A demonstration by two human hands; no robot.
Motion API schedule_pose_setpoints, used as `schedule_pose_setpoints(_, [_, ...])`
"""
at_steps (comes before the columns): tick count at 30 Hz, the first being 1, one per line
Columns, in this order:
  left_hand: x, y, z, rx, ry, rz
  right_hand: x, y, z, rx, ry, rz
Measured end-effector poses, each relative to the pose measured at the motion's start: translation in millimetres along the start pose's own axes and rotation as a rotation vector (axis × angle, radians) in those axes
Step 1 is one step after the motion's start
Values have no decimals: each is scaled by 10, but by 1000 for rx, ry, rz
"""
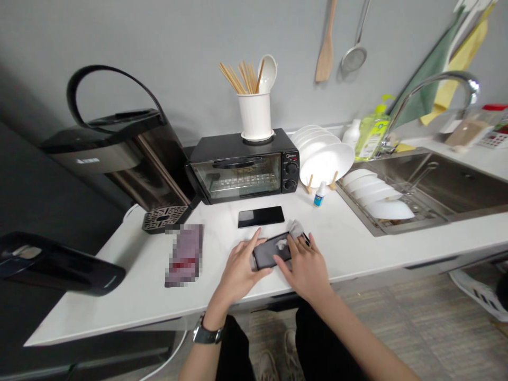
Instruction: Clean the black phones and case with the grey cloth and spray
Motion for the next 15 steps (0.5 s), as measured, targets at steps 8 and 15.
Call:
schedule_pose_setpoints(8, [34,15,157,16,1,-2,78,-169,741,-111,-359,64])
schedule_pose_setpoints(15, [4,75,43,-39,6,-17,-121,89,39,-184,-308,83])
Point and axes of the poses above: each hand's wrist, its own y-axis away from the middle knuckle, its own x-axis out of the palm, z = x × y, the point moved 7 cm from there along -y, towards the middle knuckle, and after that the axes turned 13 degrees about -x, right-handed, at the moved point
